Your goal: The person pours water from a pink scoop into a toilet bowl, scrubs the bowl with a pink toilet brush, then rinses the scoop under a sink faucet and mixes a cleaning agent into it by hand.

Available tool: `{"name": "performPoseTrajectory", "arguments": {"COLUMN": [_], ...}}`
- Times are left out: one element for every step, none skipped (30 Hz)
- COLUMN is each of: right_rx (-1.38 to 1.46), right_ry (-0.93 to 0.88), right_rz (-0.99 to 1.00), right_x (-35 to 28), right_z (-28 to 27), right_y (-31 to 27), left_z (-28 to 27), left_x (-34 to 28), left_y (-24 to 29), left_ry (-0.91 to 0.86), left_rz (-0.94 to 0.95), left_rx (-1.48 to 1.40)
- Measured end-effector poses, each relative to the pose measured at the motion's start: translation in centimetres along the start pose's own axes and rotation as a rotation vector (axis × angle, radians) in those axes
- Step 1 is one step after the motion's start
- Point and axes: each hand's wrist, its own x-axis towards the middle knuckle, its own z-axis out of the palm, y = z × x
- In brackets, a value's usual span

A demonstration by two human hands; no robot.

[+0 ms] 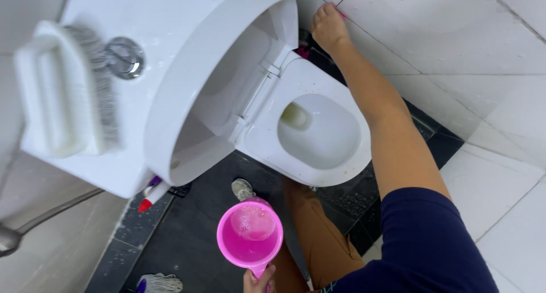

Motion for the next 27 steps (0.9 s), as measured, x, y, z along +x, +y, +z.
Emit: {"name": "performPoseTrajectory", "arguments": {"right_rx": [-0.004, -0.051, -0.099, -0.095, -0.148, -0.205, -0.206, -0.242, -0.278, -0.271, -0.254, -0.237, -0.231, -0.176, -0.12, -0.123, 0.034, 0.19, 0.186, 0.321, 0.456, 0.459, 0.57, 0.681, 0.685, 0.826, 0.966], "right_ry": [-0.003, -0.036, -0.068, -0.07, -0.088, -0.106, -0.106, -0.106, -0.106, -0.108, -0.131, -0.159, -0.167, -0.22, -0.274, -0.274, -0.35, -0.421, -0.419, -0.435, -0.449, -0.451, -0.493, -0.531, -0.53, -0.547, -0.56], "right_rz": [-0.01, -0.037, -0.063, -0.065, -0.096, -0.122, -0.121, -0.139, -0.156, -0.162, -0.167, -0.162, -0.16, -0.09, -0.02, -0.02, 0.049, 0.12, 0.121, 0.185, 0.249, 0.253, 0.334, 0.413, 0.414, 0.587, 0.761], "right_x": [-0.2, -0.2, -0.2, -0.4, -0.7, -0.9, -1.2, -1.5, -2.0, -2.7, -3.5, -4.4, -5.7, -6.9, -8.1, -10.3, -12.4, -14.5, -17.8, -21.4, -25.1, -29.3, -33.6, -37.8, -42.2, -46.8, -51.3], "right_z": [0.3, 0.2, 0.1, 0.9, 1.6, 2.2, 2.9, 3.4, 3.8, 4.4, 4.9, 5.4, 6.5, 7.4, 8.1, 8.6, 8.9, 9.2, 9.2, 9.2, 9.1, 7.8, 6.5, 5.2, 4.7, 4.2, 3.7], "right_y": [-0.1, -0.3, -0.4, -0.8, -1.1, -1.1, -0.8, -0.9, -1.0, -1.4, -1.8, -1.8, -2.5, -2.9, -3.4, -3.7, -4.0, -4.3, -3.5, -3.2, -3.0, -2.7, -2.4, -2.3, -3.5, -4.9, -6.3], "left_z": [0.5, 0.6, 0.7, 1.0, 1.3, 1.8, 2.0, 2.2, 2.3, 3.5, 4.7, 5.9, 7.0, 8.4, 9.6, 8.3, 6.9, 5.5, 6.0, 6.2, 6.3, 6.6, 6.8, 7.0, 6.7, 6.4, 6.0], "left_x": [0.5, 1.1, 1.5, 1.6, 1.6, 1.9, 2.2, 2.1, 2.0, 0.6, -0.9, -2.0, -3.1, -4.2, -5.4, -4.4, -3.5, -2.6, -3.2, -4.2, -5.1, -5.7, -6.2, -6.9, -7.0, -7.0, -7.1], "left_y": [-1.3, -2.2, -3.1, -3.3, -3.4, -3.5, -3.6, -3.8, -4.2, -1.8, 0.6, 3.3, 5.3, 7.0, 8.7, 7.2, 5.5, 3.9, 5.1, 6.2, 7.2, 8.1, 9.0, 9.8, 9.9, 10.0, 10.1], "left_ry": [0.0, -0.016, -0.031, -0.029, -0.001, 0.024, 0.023, 0.001, -0.02, -0.015, -0.019, -0.032, -0.034, 0.02, 0.074, 0.072, 0.029, -0.015, -0.017, -0.058, -0.098, -0.101, -0.106, -0.108, -0.107, -0.141, -0.174], "left_rz": [-0.009, 0.043, 0.095, 0.092, 0.073, 0.058, 0.059, 0.134, 0.209, 0.202, 0.143, 0.087, 0.083, 0.048, 0.013, 0.013, 0.076, 0.141, 0.144, 0.175, 0.207, 0.208, 0.187, 0.167, 0.169, 0.194, 0.218], "left_rx": [-0.008, -0.041, -0.074, -0.072, -0.014, 0.043, 0.043, -0.023, -0.089, -0.086, -0.086, -0.081, -0.072, -0.072, -0.071, -0.073, -0.032, 0.006, 0.003, -0.031, -0.064, -0.059, -0.052, -0.046, -0.043, -0.051, -0.058]}}
